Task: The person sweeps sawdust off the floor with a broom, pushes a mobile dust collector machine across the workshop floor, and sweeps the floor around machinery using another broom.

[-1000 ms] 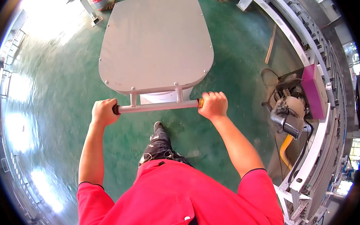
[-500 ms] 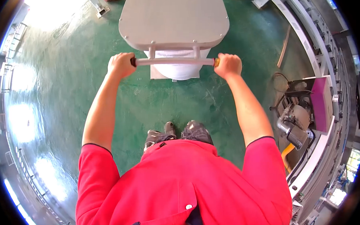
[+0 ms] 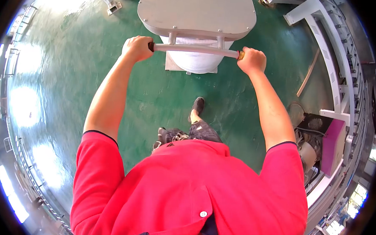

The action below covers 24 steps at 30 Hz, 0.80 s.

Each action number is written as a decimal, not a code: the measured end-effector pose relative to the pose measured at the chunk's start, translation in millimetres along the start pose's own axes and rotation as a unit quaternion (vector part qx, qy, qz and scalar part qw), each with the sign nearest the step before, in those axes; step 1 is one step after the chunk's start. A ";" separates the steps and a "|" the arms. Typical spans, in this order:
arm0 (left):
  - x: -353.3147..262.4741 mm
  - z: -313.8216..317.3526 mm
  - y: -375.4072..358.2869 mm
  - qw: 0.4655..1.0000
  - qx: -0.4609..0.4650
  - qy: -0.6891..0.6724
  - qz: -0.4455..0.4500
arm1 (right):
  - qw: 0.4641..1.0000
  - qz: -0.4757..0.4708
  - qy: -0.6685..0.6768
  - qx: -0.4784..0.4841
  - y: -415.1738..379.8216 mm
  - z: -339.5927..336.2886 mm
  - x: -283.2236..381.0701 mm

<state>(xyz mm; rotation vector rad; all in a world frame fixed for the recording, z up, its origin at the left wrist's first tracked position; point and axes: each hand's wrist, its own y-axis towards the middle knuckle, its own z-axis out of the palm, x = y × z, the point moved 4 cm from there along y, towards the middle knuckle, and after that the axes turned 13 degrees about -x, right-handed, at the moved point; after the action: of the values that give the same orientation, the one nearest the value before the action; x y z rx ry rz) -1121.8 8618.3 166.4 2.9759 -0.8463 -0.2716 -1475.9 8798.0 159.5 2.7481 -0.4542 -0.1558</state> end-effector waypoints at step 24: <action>93.0 31.2 305.2 0.998 0.033 0.006 0.057 | 0.997 0.041 -0.048 0.048 283.8 117.2 27.0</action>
<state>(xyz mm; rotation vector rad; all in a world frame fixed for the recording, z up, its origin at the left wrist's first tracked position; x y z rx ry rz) -1208.0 8310.2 146.0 2.9715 -1.0403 -0.2267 -1552.3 8499.5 150.2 2.8184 -0.6142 -0.2512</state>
